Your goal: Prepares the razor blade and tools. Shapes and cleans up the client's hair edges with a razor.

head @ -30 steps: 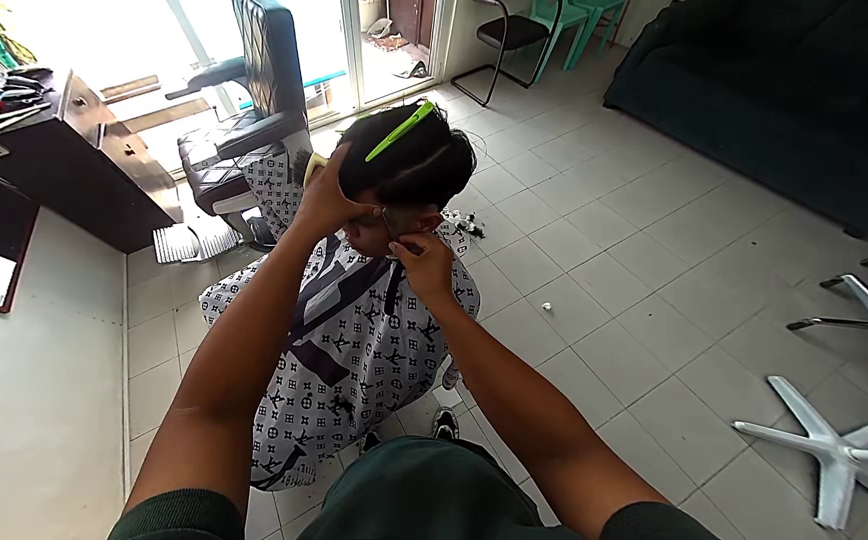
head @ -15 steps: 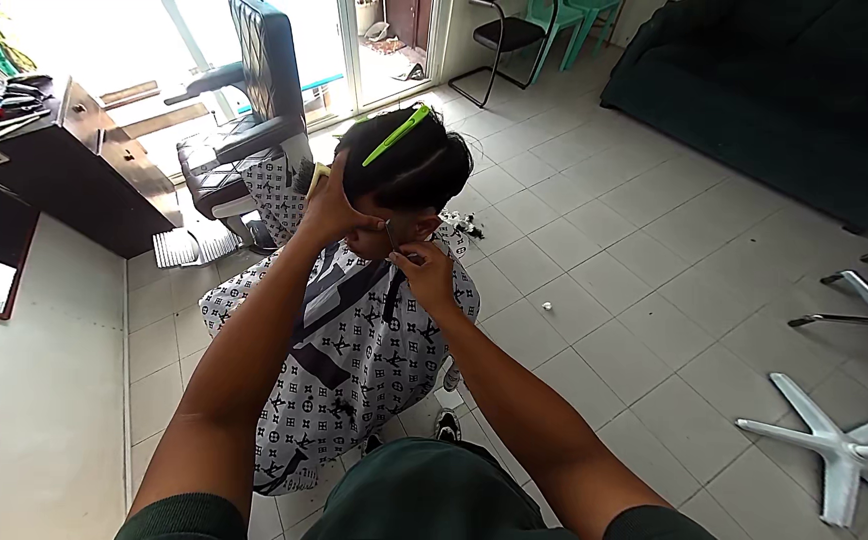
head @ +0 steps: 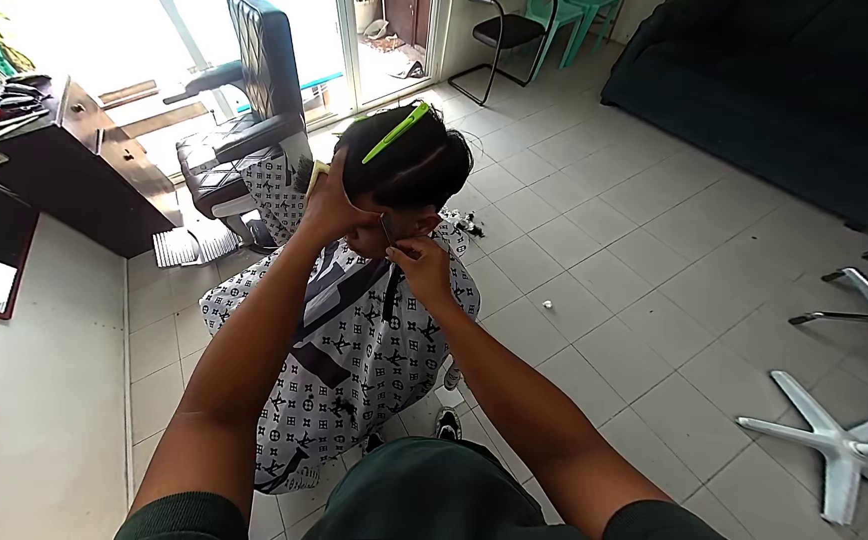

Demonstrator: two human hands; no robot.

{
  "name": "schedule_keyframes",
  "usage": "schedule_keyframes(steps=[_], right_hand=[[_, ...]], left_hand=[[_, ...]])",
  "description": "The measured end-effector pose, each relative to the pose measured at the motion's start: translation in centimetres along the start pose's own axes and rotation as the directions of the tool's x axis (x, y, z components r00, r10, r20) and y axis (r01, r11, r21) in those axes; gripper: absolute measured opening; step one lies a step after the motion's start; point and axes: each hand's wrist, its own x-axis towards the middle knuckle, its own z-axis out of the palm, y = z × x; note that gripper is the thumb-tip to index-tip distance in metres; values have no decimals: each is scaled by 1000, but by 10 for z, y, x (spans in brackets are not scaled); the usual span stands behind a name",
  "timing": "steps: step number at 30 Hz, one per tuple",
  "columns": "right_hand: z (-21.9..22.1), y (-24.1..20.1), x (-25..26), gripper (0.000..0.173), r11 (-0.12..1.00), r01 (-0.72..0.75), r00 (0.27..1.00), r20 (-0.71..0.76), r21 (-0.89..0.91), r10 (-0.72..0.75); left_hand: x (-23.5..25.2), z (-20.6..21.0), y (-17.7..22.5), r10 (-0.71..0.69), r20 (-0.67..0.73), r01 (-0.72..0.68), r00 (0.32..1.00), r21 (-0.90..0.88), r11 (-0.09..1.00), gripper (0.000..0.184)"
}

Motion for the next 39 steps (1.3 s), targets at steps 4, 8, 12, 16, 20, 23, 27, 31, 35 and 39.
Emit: schedule_keyframes(steps=[4, 8, 12, 16, 20, 23, 27, 31, 35, 39], right_hand=[[-2, 0, -1, 21, 999, -31, 1000, 2, -19, 31], [1, -1, 1, 19, 1000, 5, 1000, -1, 8, -5], [-2, 1, 1, 20, 1000, -16, 1000, 0, -8, 16], [-3, 0, -1, 22, 1000, -25, 1000, 0, -10, 25], [2, 0, 1, 20, 1000, 19, 1000, -9, 11, -19], [-1, 1, 2, 21, 1000, -5, 1000, 1, -4, 5], [-2, 1, 2, 20, 999, -35, 999, -8, 3, 35], [1, 0, 1, 20, 1000, 12, 1000, -7, 16, -12], [-1, 2, 3, 21, 1000, -19, 1000, -4, 7, 19], [-2, 2, 2, 21, 1000, -22, 1000, -2, 2, 22]], left_hand=[[2, 0, -2, -4, 4, 4, 1000, -1, 1000, 132], [2, 0, -2, -2, -1, 2, 1000, -4, 1000, 130], [2, 0, -1, -9, 6, 9, 1000, -1, 1000, 130], [1, -2, 0, -12, 8, 12, 1000, 1, 1000, 131], [1, -1, -2, 11, 1, -11, 1000, 7, 1000, 128], [0, -3, 0, 7, 11, -7, 1000, 17, 1000, 129], [1, -3, -1, 2, 12, -2, 1000, 0, 1000, 130], [1, -3, -1, 9, 14, -9, 1000, -2, 1000, 129], [1, -3, -1, 5, 13, -5, 1000, -11, 1000, 130], [2, -4, -1, 0, 22, 1, 1000, -21, 1000, 131]])
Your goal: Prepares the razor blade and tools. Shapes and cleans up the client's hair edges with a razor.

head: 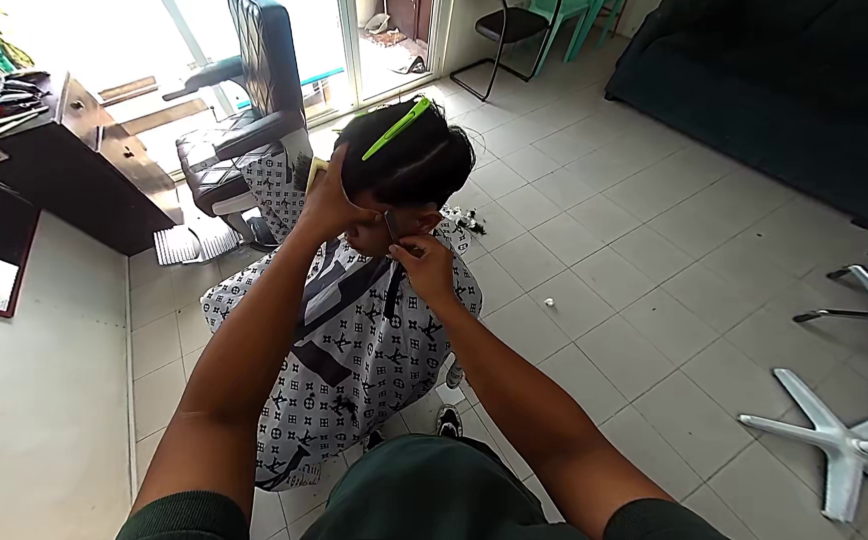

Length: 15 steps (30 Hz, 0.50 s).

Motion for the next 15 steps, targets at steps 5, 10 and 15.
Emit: schedule_keyframes(steps=[5, 10, 15], right_hand=[[-3, -2, -1, 20, 1000, 5, 1000, 5, -13, -5], [-2, -5, -1, 22, 998, 66, 998, -3, -18, -66], [-1, -8, 0, 21, 998, 58, 998, 8, -27, -58]], left_hand=[[3, -3, 4, -29, 21, 28, 999, 13, 1000, 133], [2, -2, 6, -27, -2, 27, 1000, -1, 1000, 126], [2, -3, 7, -35, 1, 35, 999, 6, 999, 123]])
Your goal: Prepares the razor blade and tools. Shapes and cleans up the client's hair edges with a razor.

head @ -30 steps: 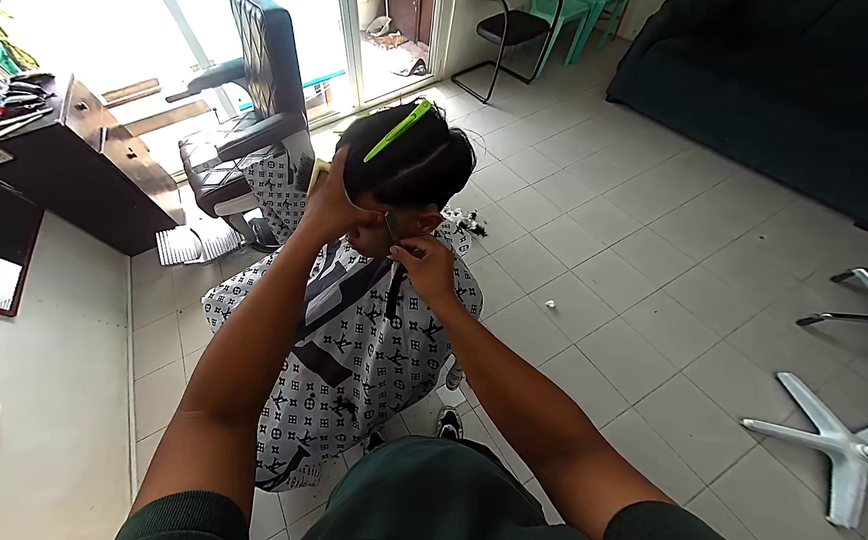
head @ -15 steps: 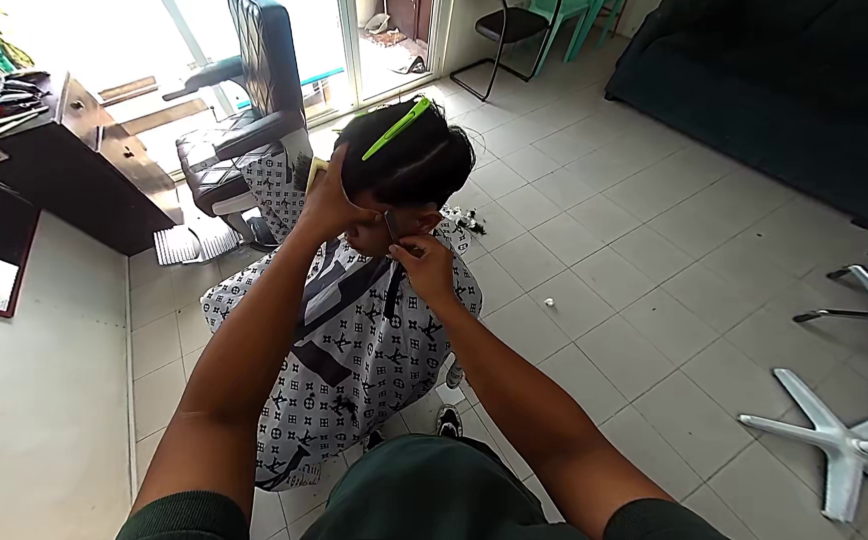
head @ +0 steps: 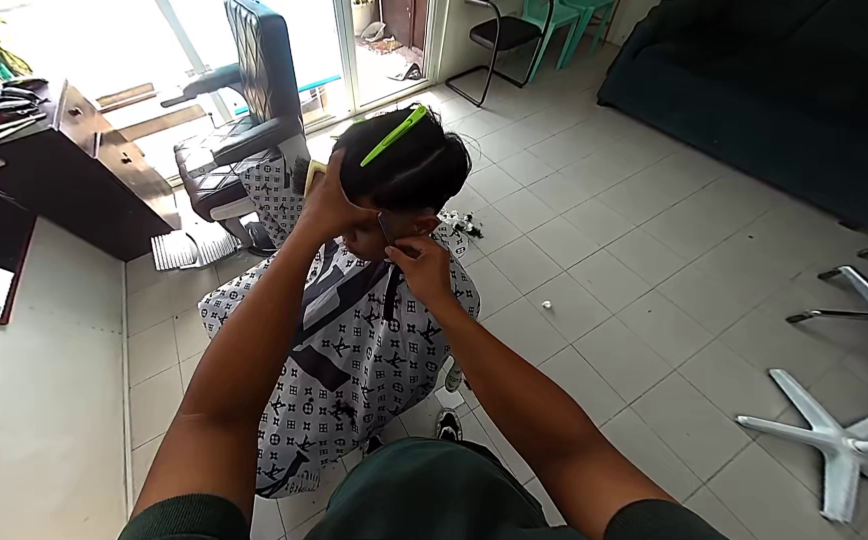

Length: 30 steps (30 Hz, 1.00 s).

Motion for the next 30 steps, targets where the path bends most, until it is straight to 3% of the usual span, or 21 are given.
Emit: schedule_keyframes(steps=[30], right_hand=[[1, -1, 2, 22, 1000, -18, 1000, -16, 25, 19]], left_hand=[[-4, -4, 5, 22, 4, -22, 1000, -3, 1000, 121]])
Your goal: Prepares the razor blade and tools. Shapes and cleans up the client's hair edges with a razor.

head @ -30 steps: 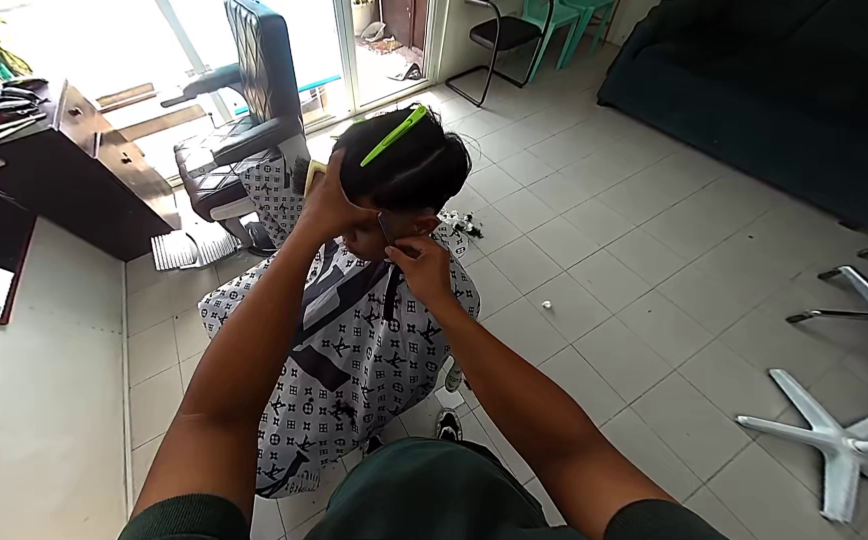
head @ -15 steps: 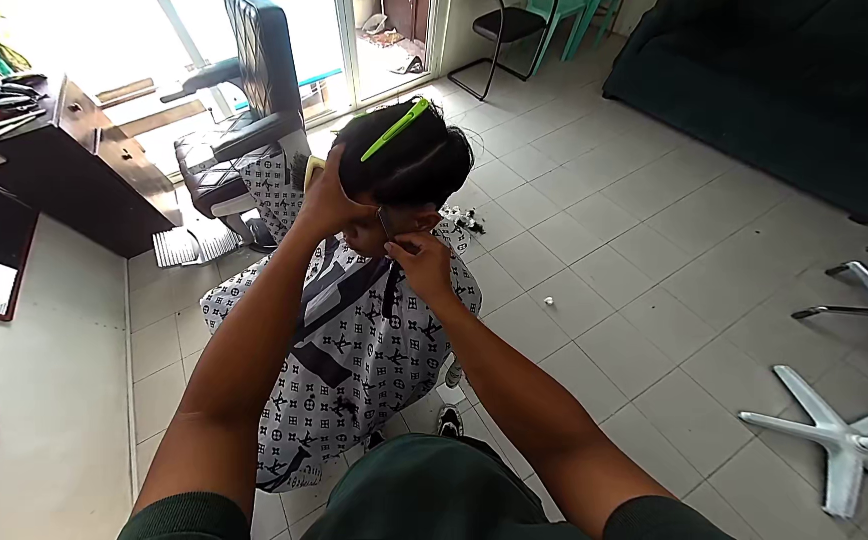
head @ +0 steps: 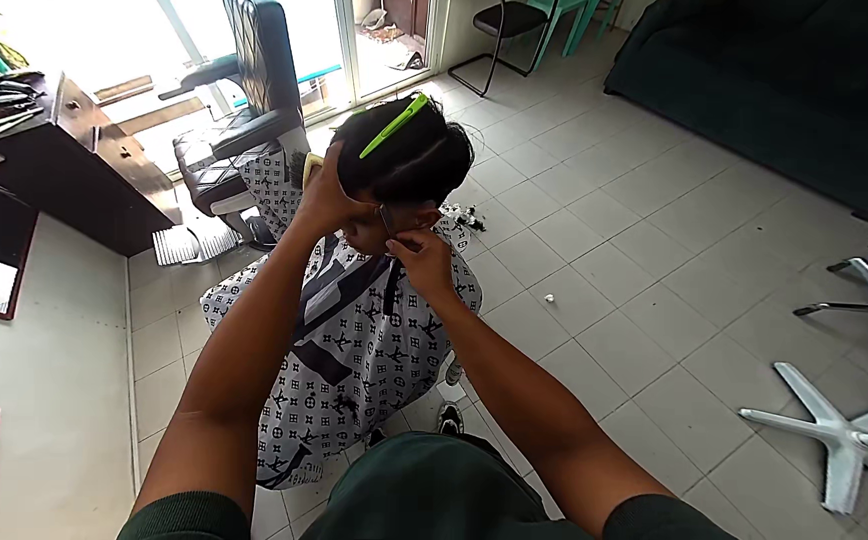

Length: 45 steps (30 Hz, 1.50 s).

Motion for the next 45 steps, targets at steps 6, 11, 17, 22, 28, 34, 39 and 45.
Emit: schedule_keyframes(steps=[6, 11, 17, 22, 28, 34, 39, 45], right_hand=[[1, 2, -6, 19, 999, 17, 1000, -4, 45, -17], [-49, 25, -55, 20, 926, 229, 946, 156, 301, -285], [-115, 40, -94, 27, 477, -345, 743, 546, 809, -388], [-111, 64, -120, 28, 576, -545, 641, 746, 610, -183], [-116, 58, -139, 29, 487, -555, 693, 699, 675, -180], [-114, 46, -146, 34, 671, -541, 777, 607, 507, 168], [-127, 59, -153, 21, 588, -355, 925, 366, 727, 106], [-150, 74, -143, 17, 860, -73, 991, 135, 506, 5]], left_hand=[[1, 0, -8, 20, -7, -20, 1000, 8, 1000, 125], [-57, -15, -32, 174, -333, -249, 927, -197, 948, 105], [-162, 80, -17, 658, -57, -237, 751, -953, 188, 59], [-172, 106, 10, 818, 3, 80, 575, -995, -53, 63], [-167, 112, 20, 850, 68, 137, 522, -991, -5, 59], [-155, 99, 26, 712, 82, -143, 697, -957, 250, 53], [-112, 77, 13, 258, 266, -149, 929, -371, 917, 24], [-70, 54, 24, 328, 252, -67, 910, -693, 718, 16]])
